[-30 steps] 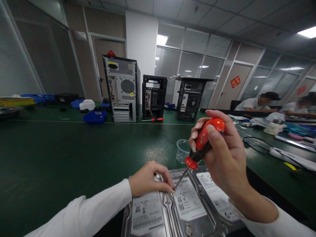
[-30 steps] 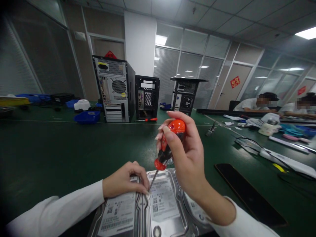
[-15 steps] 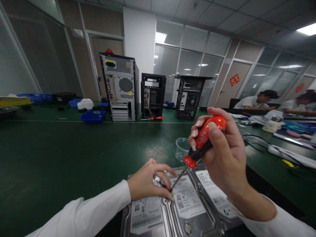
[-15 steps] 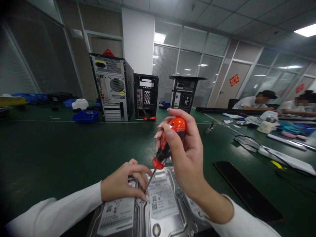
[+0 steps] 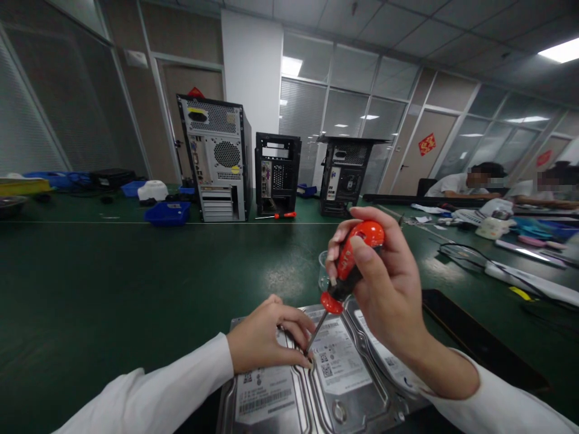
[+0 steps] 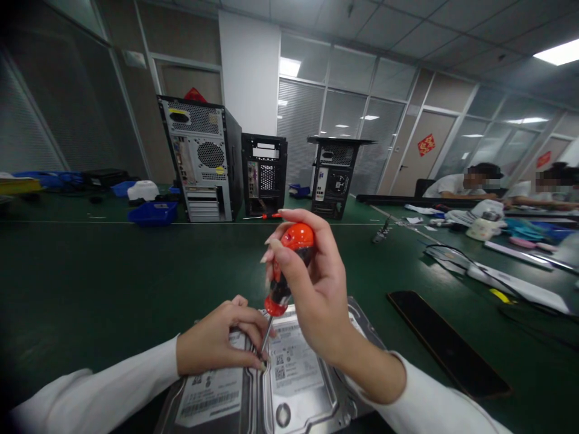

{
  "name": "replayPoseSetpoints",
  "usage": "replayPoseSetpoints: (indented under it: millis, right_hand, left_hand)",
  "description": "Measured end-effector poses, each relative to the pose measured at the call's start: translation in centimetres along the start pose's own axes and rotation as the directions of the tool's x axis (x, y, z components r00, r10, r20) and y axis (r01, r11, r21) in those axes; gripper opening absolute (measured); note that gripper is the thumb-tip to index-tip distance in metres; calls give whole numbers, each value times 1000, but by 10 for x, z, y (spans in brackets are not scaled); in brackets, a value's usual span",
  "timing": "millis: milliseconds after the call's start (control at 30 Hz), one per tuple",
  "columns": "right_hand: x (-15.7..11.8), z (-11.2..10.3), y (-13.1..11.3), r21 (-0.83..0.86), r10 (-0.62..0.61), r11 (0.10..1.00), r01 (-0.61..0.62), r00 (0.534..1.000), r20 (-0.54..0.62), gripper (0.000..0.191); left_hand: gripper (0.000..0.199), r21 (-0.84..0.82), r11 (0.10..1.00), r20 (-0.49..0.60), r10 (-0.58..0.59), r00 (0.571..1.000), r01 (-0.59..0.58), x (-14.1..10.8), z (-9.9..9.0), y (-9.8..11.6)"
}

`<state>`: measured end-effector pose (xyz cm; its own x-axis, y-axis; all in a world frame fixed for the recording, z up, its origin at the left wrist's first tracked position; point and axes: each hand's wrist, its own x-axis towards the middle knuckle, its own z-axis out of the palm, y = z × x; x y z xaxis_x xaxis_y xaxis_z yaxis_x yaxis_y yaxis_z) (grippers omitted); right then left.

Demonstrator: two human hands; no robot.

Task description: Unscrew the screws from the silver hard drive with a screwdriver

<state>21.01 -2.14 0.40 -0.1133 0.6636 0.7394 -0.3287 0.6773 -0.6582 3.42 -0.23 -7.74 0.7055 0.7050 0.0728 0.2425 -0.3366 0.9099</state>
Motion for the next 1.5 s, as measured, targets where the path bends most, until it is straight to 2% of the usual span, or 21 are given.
replayPoseSetpoints:
  millis: [167,267,400,533,700,800,933,1000,1133,1300,1433,1500]
  right_hand:
    - [0,1,3,36,26,999,-26,1000,-5,25]
    - [1,1,4,27,15,1000,-15,1000,-18,24]
    - [2,1,3,35,4,999,-4,1000,9,24]
    - [2,2,2,49,1,999,-2,1000,31,25]
    - [1,4,1,70,0,998,-4,998,62,25]
    - [1,6,0,74,1,997,-6,998,70,26]
    - [1,8,-1,72,11,997,-17,996,89,27]
    - [2,8,-1,58,12,998,-18,996,93,26]
    - [3,8,-1,29,16,999,-19,995,101,27]
    - [1,8,-2,29,13,999,-15,995,101,28]
    - [1,9,-4,27,23,999,-26,993,115,28]
    - [2,10,-5,25,27,999,-30,993,119,28]
  left_hand:
    - [60,13,1000,-3,-27,1000,28,-3,3,1]
    - [63,1,1000,-11,-4,1000,4,-5,3,-2]
    - [42,107,994,-56,21,998,-15,-9,3,-2]
    - [48,219,975,-87,-10,996,29,-9,4,4]
    - [39,255,966,-98,73,993,-46,-7,5,7]
    - [35,242,970,-108,55,993,-28,-5,4,7]
    - [43,177,980,-92,-78,993,94,-5,3,5]
    - [44,142,986,-83,-76,994,87,-5,2,4]
    - [65,162,982,-79,-84,993,96,-5,3,4]
    - [68,76,989,-83,-124,989,130,-3,7,5]
    - [42,-7,993,-100,-114,989,114,-3,13,9]
    - [44,27,989,-102,-144,984,148,-3,14,13]
